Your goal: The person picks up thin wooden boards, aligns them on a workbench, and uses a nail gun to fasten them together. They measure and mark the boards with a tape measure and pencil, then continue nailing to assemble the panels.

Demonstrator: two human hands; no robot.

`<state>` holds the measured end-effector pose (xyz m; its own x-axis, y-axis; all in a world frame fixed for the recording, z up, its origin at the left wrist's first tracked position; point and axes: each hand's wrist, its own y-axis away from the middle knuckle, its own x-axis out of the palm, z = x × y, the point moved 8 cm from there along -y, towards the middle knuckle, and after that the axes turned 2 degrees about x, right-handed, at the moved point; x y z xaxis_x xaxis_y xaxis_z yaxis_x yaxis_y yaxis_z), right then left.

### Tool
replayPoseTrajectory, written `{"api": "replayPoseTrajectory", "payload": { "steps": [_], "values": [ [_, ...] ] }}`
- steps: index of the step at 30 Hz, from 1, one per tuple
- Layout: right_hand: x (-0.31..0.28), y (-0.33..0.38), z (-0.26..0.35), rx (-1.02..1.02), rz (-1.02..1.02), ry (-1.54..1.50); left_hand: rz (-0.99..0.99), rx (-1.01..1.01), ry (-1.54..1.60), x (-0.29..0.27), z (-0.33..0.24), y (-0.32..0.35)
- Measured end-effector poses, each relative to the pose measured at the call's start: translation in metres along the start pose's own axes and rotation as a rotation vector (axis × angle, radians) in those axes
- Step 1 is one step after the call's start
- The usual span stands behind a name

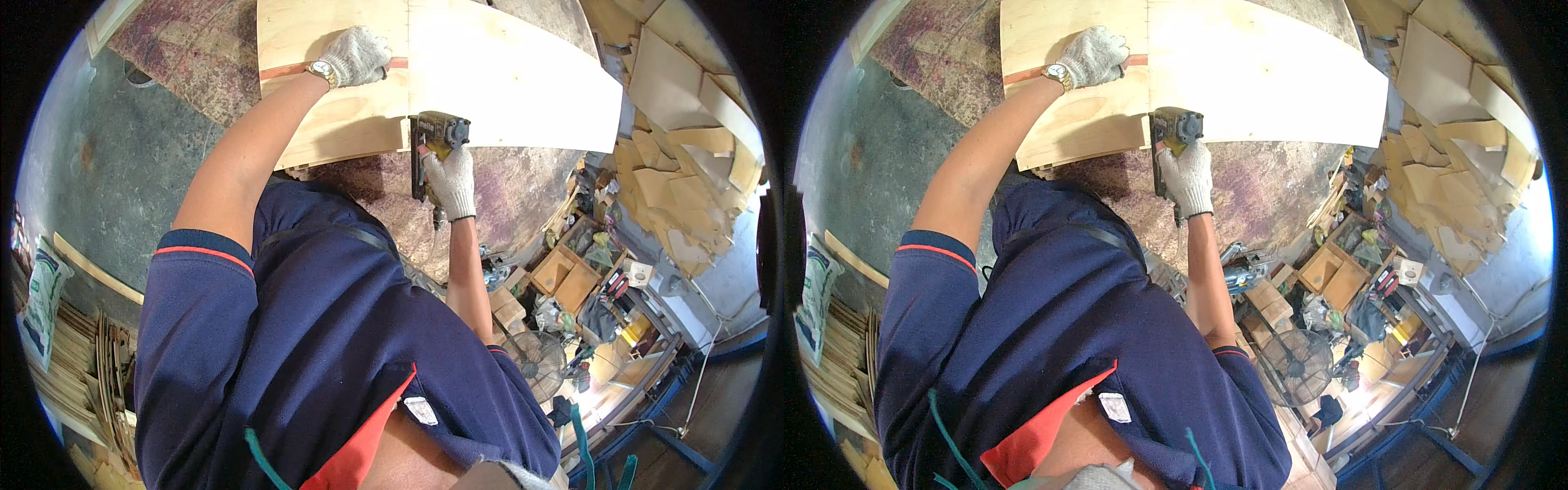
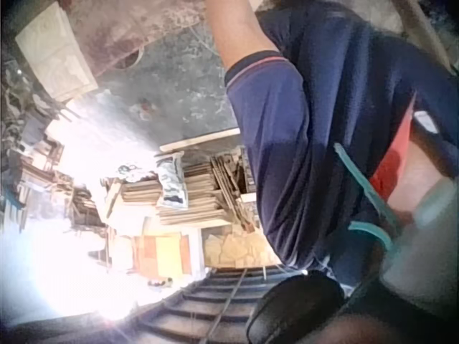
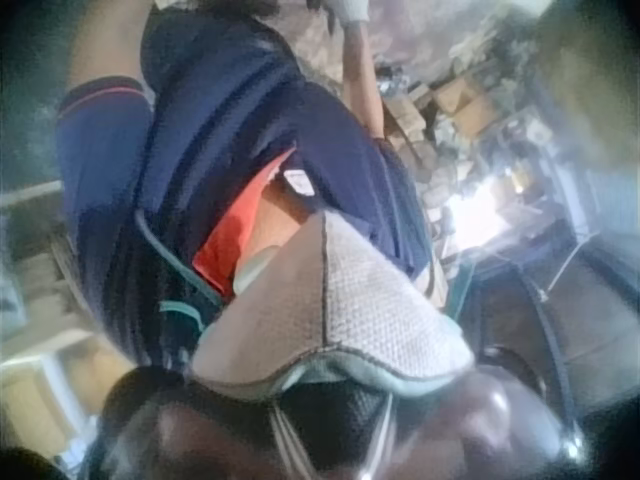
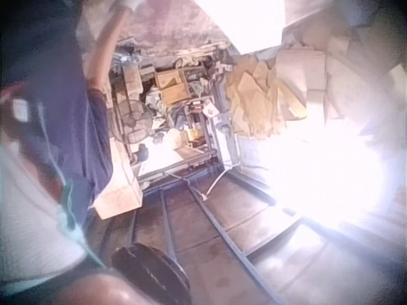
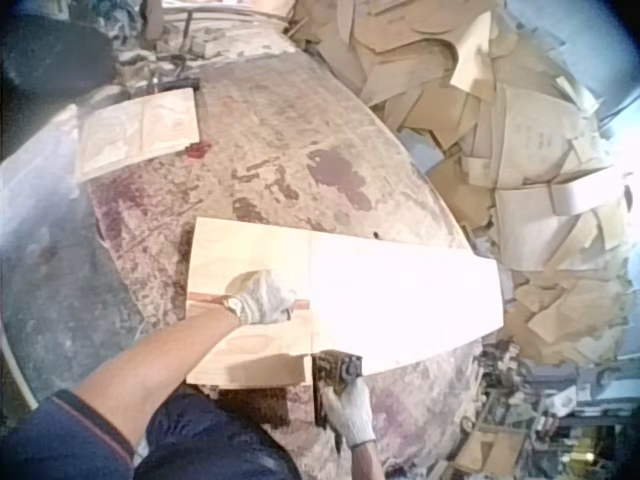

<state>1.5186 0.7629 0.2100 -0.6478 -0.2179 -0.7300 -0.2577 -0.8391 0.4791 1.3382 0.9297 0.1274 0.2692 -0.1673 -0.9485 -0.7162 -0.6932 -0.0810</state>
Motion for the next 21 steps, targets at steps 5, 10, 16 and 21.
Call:
{"api": "replayPoseTrajectory", "payload": {
  "steps": [5,10,16,21],
  "values": [
    [0.002,-0.014,0.022,-0.098,0.019,0.116,-0.064,0.033,0.006,-0.007,-0.003,0.001],
    [-0.001,-0.025,0.025,-0.026,0.002,0.030,-0.048,0.041,-0.029,-0.011,-0.005,0.002],
    [-0.006,-0.040,0.048,-0.214,-0.058,0.054,-0.056,0.027,0.003,-0.016,-0.005,0.004],
    [-0.003,-0.054,0.047,-0.002,0.036,0.026,0.001,0.006,-0.037,-0.005,-0.005,0.002]
  ]
}}
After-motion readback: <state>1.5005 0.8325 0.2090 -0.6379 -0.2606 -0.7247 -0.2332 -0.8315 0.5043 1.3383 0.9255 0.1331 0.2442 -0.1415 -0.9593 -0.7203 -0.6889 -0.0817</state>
